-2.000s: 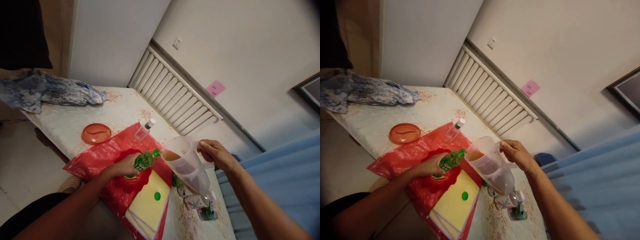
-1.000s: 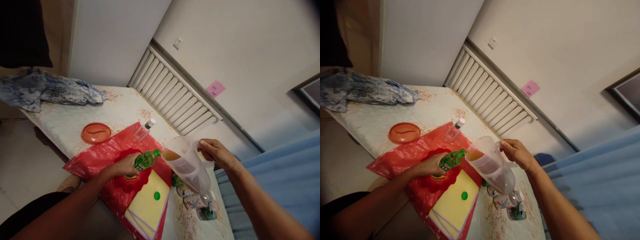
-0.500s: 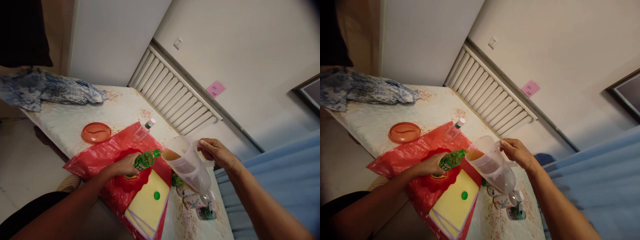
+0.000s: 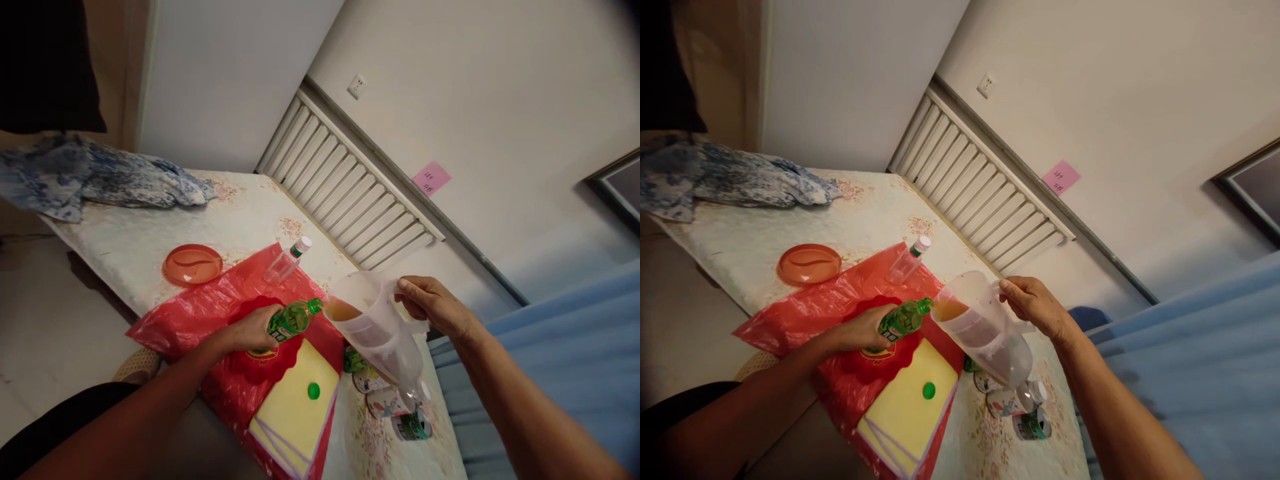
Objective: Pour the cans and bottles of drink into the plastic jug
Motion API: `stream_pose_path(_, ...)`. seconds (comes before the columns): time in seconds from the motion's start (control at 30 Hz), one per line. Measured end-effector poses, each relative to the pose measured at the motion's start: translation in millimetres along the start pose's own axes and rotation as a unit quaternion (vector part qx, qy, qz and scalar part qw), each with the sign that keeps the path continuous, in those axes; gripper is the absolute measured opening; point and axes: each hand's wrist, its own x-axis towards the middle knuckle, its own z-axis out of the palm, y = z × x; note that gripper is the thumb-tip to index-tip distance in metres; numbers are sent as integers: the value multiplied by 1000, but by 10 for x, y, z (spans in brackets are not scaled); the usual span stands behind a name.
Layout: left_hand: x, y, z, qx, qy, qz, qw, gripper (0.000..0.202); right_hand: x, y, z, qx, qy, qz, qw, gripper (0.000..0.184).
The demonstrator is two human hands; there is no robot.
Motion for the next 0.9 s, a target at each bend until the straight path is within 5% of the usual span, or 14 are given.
stream_pose_path(0.9, 12, -37, 0, -5, -3, 2, 1000, 46, 8, -42, -6, -35, -9, -9, 999, 55)
